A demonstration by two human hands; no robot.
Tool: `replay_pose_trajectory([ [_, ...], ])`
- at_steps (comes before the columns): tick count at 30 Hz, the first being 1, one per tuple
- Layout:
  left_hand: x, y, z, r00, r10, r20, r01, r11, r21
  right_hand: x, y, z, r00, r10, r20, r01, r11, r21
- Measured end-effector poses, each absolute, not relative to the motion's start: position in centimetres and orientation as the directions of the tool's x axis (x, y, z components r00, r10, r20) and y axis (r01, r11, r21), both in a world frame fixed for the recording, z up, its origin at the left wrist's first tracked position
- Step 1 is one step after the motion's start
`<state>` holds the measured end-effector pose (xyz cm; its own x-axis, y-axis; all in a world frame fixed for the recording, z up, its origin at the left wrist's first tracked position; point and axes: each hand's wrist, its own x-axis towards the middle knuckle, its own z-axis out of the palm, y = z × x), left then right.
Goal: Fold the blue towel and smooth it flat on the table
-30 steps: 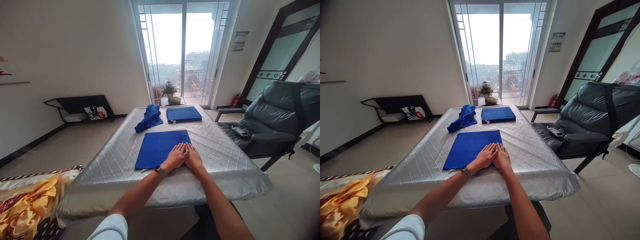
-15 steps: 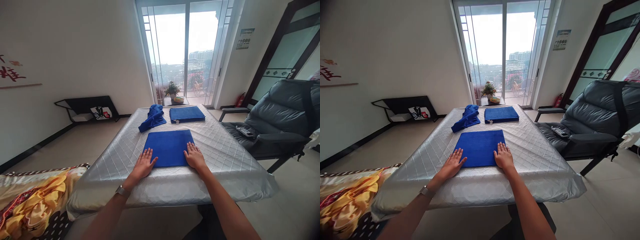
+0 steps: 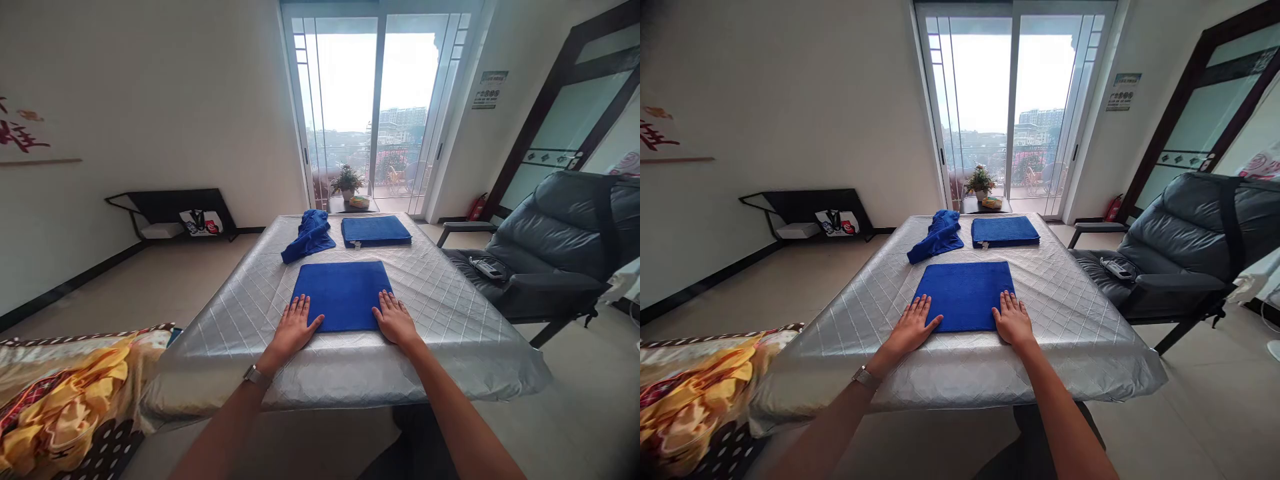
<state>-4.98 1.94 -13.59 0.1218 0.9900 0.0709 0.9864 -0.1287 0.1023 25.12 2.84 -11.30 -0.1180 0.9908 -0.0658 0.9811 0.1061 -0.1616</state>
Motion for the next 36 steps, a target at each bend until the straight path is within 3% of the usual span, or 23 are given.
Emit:
replay_pose_trajectory([
  [6,-5.6,2.2,-13.2,0.129,0.991,0.029,0.987,-0.131,0.093,25.4,2.9,-11.5,-0.120,0.992,-0.038,0.978,0.112,-0.173],
  [10,-3.1,2.6,-12.5,0.122,0.988,0.094,0.987,-0.131,0.096,25.4,2.9,-11.9,-0.121,0.993,-0.006,0.978,0.118,-0.171],
  [16,8.5,4.0,-11.7,0.452,0.884,0.120,0.858,-0.468,0.210,25.6,3.0,-12.2,-0.140,0.990,0.000,0.979,0.139,-0.147],
  [20,12.4,5.0,-11.5,0.518,0.851,0.084,0.815,-0.521,0.255,25.8,3.0,-12.2,-0.132,0.991,-0.005,0.980,0.129,-0.149],
  [28,1.3,3.7,-12.0,0.298,0.954,-0.027,0.944,-0.290,0.156,25.5,2.9,-12.1,-0.109,0.994,0.001,0.977,0.107,-0.183],
  [31,-4.5,2.7,-13.1,0.151,0.989,-0.005,0.985,-0.150,0.090,25.4,2.9,-12.0,-0.106,0.994,0.002,0.977,0.105,-0.184],
  [36,-8.2,1.7,-14.7,0.101,0.994,0.048,0.989,-0.105,0.100,25.3,2.9,-11.8,-0.093,0.995,-0.024,0.982,0.088,-0.169],
])
